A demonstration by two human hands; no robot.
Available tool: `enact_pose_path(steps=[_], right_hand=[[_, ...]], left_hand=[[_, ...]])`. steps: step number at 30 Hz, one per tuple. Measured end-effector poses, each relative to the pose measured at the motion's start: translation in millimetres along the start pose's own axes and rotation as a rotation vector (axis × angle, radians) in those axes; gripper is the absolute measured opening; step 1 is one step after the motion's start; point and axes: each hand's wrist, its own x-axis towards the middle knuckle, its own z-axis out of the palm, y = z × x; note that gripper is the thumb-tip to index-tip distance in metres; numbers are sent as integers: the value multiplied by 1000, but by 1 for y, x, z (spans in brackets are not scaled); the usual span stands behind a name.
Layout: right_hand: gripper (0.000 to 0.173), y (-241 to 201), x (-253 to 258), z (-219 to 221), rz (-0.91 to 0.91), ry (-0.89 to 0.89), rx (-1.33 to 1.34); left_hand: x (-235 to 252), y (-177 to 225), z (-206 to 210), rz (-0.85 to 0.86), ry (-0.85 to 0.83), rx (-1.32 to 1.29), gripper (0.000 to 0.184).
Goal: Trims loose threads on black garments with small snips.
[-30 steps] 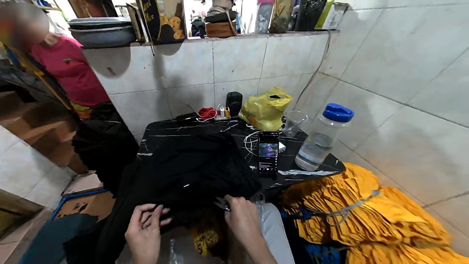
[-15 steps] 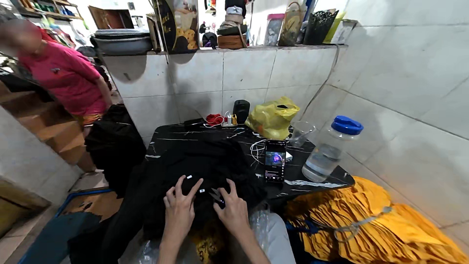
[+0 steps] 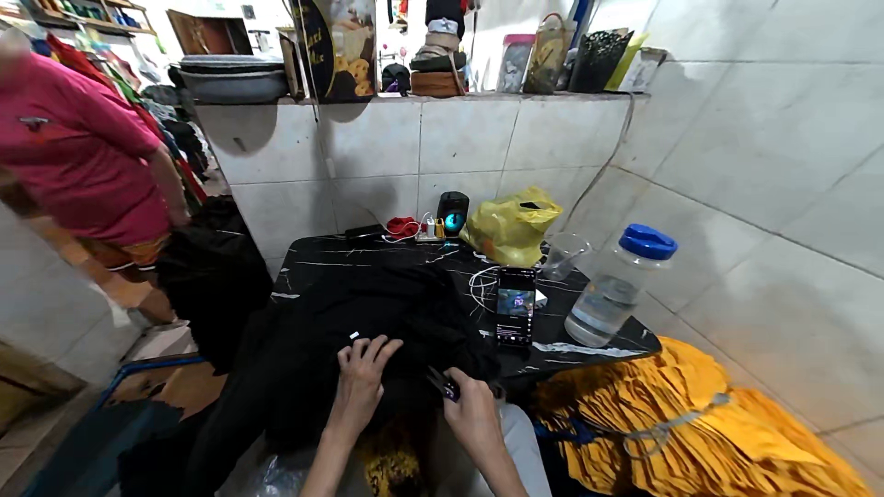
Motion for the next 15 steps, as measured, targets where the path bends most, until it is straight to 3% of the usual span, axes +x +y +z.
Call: enact_pose_path(steps=[2,4,6,9,11,15], right_hand=[[26,18,2,13,-134,142,287],[16,28,7,20,-171,207,612],[13,27,9,19,-55,193,919],[15,21,8,17,197,19,1328],[17,20,7,18,247,-82,1462],[18,17,3,21,252,-92,1467]], left_hand=[[3,0,5,36,-60,0,76],[3,1,7,20,-87,44,72],[2,2,9,2,-98,55,67],[-6,1,6,-26,-166,27,62],[-13,-1,4,-39,-200,-5,53],[-22,4,-1,-66,-130,-96,39]])
